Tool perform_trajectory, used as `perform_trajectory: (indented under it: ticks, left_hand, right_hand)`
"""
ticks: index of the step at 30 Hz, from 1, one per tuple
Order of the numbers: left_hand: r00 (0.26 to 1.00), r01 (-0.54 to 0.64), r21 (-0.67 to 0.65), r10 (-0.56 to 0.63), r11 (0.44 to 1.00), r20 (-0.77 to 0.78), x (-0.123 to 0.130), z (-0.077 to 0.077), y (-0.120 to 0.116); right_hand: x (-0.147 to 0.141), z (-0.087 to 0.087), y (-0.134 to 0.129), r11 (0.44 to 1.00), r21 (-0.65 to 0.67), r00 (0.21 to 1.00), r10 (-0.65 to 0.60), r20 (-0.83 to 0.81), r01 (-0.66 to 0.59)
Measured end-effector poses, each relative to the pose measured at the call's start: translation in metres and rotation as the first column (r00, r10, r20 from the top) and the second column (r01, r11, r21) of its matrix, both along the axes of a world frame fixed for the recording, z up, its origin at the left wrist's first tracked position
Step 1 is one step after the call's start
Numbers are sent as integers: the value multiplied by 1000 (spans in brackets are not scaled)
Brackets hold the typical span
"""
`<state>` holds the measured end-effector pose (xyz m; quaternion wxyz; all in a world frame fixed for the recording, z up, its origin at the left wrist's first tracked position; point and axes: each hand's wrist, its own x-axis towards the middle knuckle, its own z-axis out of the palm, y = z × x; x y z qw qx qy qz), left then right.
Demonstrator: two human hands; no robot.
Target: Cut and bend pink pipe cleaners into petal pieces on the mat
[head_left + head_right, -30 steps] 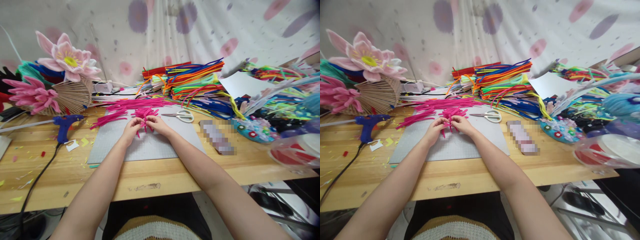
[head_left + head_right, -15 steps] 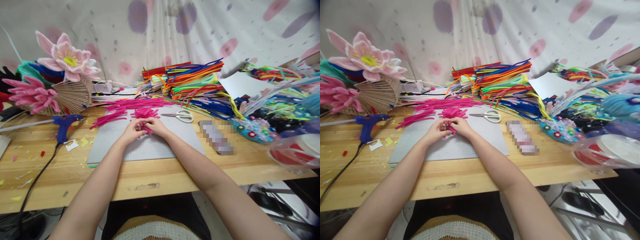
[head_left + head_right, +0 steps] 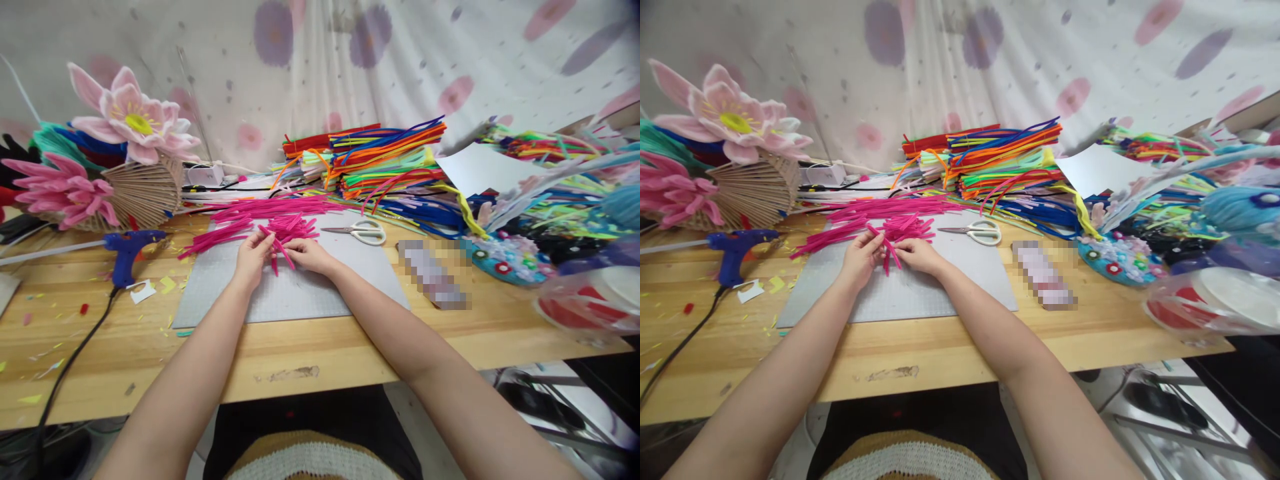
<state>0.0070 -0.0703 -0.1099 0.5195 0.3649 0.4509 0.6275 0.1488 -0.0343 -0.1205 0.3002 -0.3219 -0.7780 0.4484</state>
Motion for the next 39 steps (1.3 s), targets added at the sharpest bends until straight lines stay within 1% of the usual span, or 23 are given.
perform_trajectory:
  ticks: [1, 3, 5, 7, 8, 10, 13, 16, 19, 22, 25, 29, 34, 36, 39]
  left_hand:
    - [998, -31, -6, 31, 1000, 50, -1, 0, 1]
    - [992, -86, 3, 86, 996, 90, -1, 1, 2]
    - [990, -120, 19, 118, 993, 81, 0, 0, 3]
    - [989, -139, 23, 137, 990, 63, 2, 0, 2]
    - [988, -146, 17, 145, 989, 58, 3, -1, 2]
    - [985, -164, 7, 163, 986, 55, 4, 0, 2]
    - [981, -179, 8, 178, 984, 72, 4, 0, 2]
    - [978, -176, -3, 175, 984, 110, 2, 1, 3]
    - [975, -170, -22, 172, 985, 143, 0, 2, 3]
    - [967, -173, -36, 177, 984, 184, -1, 4, 4]
    - [945, -194, -66, 204, 979, 257, -2, 6, 4]
    - [916, -228, -99, 248, 968, 314, -9, 9, 5]
    - [894, -286, -129, 313, 949, 321, -15, 12, 9]
    - [883, -295, -161, 333, 942, 332, -16, 14, 10]
    - [861, -319, -204, 373, 926, 347, -18, 16, 12]
  right_hand:
    - [0, 0, -1, 1000, -15, 1000, 13, 10, -13]
    - [-1, -2, -3, 999, -43, 1000, 4, -12, -5]
    - [-1, -3, -5, 999, -53, 996, -5, -90, 1]
    - [-2, -2, -8, 1000, -25, 989, -2, -149, -2]
    - [-2, -1, -10, 1000, 1, 990, -5, -143, 6]
    - [-4, 2, -14, 997, 62, 997, -35, -73, 40]
    - [-8, 5, -18, 981, 148, 991, -129, 39, 122]
    - [-11, 7, -18, 964, 183, 976, -209, 62, 195]
    - [-10, 6, -15, 972, 142, 981, -191, 20, 186]
    - [-9, 5, -13, 974, 125, 979, -177, -98, 189]
    - [-8, 7, -14, 961, 193, 974, -169, -150, 196]
    - [-9, 9, -16, 934, 331, 990, -111, -82, 132]
    - [-10, 10, -14, 835, 538, 987, -159, 28, 119]
    - [-11, 10, -13, 817, 567, 984, -167, 60, 104]
    - [-12, 11, -13, 819, 566, 984, -164, 66, 98]
